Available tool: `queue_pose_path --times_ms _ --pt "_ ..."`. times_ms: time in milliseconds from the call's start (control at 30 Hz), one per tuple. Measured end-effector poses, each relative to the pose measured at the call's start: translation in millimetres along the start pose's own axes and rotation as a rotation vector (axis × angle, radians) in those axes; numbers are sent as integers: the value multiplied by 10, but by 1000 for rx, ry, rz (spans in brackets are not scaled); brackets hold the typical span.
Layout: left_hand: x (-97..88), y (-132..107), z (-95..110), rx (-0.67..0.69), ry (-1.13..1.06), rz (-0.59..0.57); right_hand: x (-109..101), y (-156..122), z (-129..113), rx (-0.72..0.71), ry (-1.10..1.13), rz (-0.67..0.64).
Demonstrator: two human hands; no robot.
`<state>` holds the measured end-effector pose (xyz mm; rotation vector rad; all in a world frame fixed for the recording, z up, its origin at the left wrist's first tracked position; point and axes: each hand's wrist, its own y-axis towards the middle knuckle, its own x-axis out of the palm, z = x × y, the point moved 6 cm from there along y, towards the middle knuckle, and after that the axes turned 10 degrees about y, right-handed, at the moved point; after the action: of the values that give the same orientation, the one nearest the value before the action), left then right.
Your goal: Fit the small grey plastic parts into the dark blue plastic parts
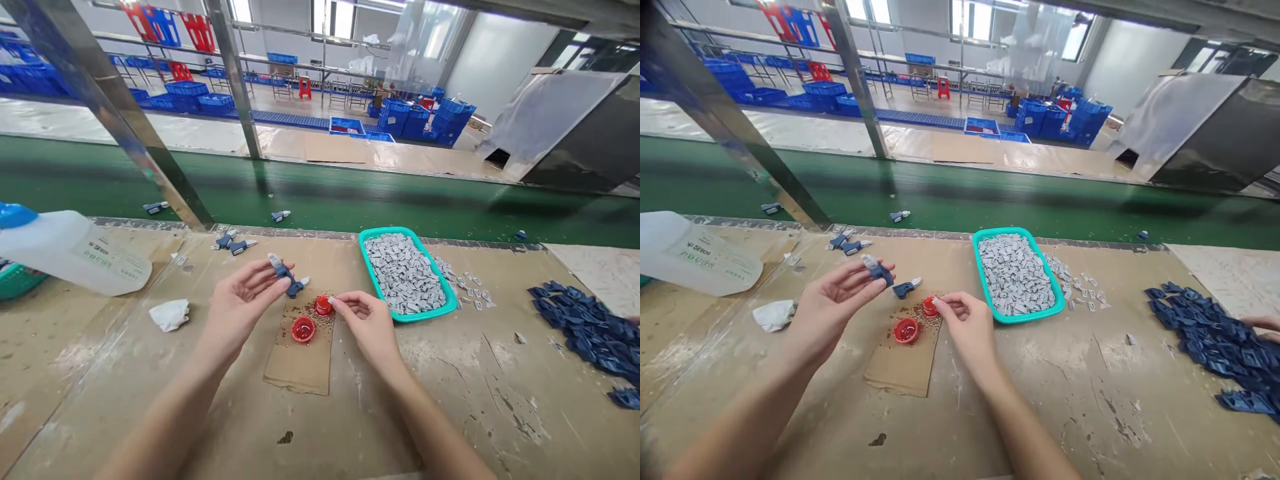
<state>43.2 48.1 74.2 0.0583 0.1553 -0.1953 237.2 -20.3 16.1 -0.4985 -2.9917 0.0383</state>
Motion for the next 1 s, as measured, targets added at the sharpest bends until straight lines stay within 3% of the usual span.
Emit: queue_pose_path --times_ms 100,300,667,1000 --pt "-70 -135 -124 -4 -23 85 54 19 71 36 19 11" --pt "-73 -167 -192 -11 -78 111 81 42 126 90 10 5" --pt "213 -351 -261 -129 -82 7 102 -159 -119 148 213 -115" --pt "294 -405 -238 -172 -104 -25 199 -225 -130 179 196 -229"
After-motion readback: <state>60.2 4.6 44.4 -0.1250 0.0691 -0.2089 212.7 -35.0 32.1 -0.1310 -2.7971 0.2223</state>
